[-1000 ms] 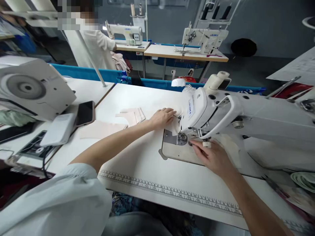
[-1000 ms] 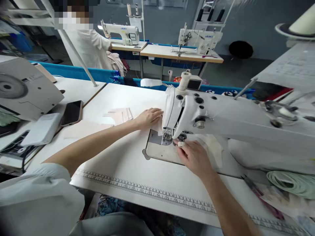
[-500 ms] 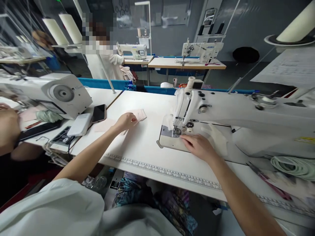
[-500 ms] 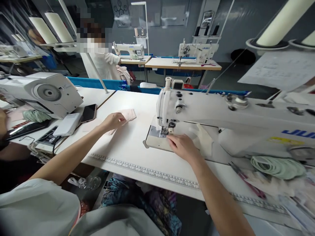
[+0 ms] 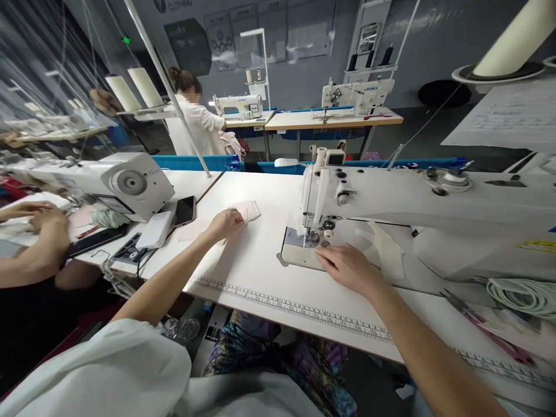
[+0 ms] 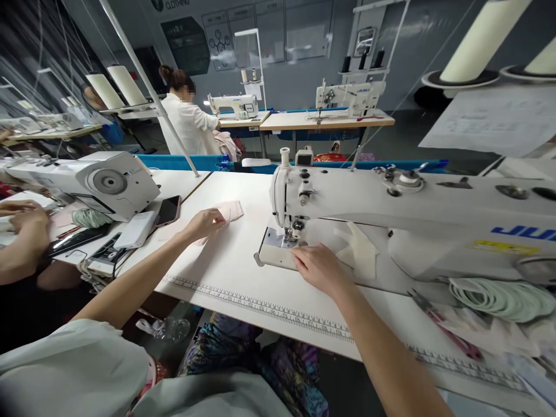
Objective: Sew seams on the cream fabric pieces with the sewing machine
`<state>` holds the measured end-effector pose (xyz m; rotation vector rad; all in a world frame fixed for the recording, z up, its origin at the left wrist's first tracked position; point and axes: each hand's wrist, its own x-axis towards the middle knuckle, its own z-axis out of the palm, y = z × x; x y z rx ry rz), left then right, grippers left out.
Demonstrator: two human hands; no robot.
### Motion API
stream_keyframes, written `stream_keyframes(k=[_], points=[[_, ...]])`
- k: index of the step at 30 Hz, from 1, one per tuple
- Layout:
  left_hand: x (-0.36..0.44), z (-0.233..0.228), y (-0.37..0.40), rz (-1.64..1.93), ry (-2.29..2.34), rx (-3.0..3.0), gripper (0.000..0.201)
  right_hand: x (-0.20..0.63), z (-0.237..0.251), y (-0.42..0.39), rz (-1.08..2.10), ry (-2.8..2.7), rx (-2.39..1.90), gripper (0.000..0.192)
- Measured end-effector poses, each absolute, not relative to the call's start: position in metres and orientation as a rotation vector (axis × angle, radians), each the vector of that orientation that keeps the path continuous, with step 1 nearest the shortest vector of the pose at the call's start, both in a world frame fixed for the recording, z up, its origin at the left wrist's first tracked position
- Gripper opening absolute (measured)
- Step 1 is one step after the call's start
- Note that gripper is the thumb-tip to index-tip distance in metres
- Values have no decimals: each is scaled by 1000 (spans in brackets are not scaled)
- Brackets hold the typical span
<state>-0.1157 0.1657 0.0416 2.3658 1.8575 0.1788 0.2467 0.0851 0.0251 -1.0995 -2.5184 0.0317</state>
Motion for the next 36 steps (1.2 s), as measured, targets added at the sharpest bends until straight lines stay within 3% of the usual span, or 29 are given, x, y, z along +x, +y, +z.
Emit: stream_keyframes(k=[8, 13, 20, 24, 28, 32, 36], points=[[-117, 40, 163, 333, 1825, 2380, 21, 244, 27, 83, 28, -2542, -1101, 26], [-117, 43, 165, 464, 1826, 2334, 26, 245, 24, 85, -12, -2560, -1060, 28], [-123, 88, 140, 571, 1662, 2182, 30, 242, 26, 81, 62, -2575, -1035, 30], [-92, 105, 117, 304, 1146, 1945, 22, 240, 37, 76, 332, -2582, -1037, 29], [-32, 82, 126, 12, 847, 1723, 19, 238, 39, 74, 485, -2512, -1002, 28], [16, 53, 156, -56, 858, 1922, 17, 232, 26, 75, 254, -2513, -1020, 28], [24, 43, 161, 154, 1063, 2182, 21, 223, 16, 74, -19, -2605, -1069, 32]])
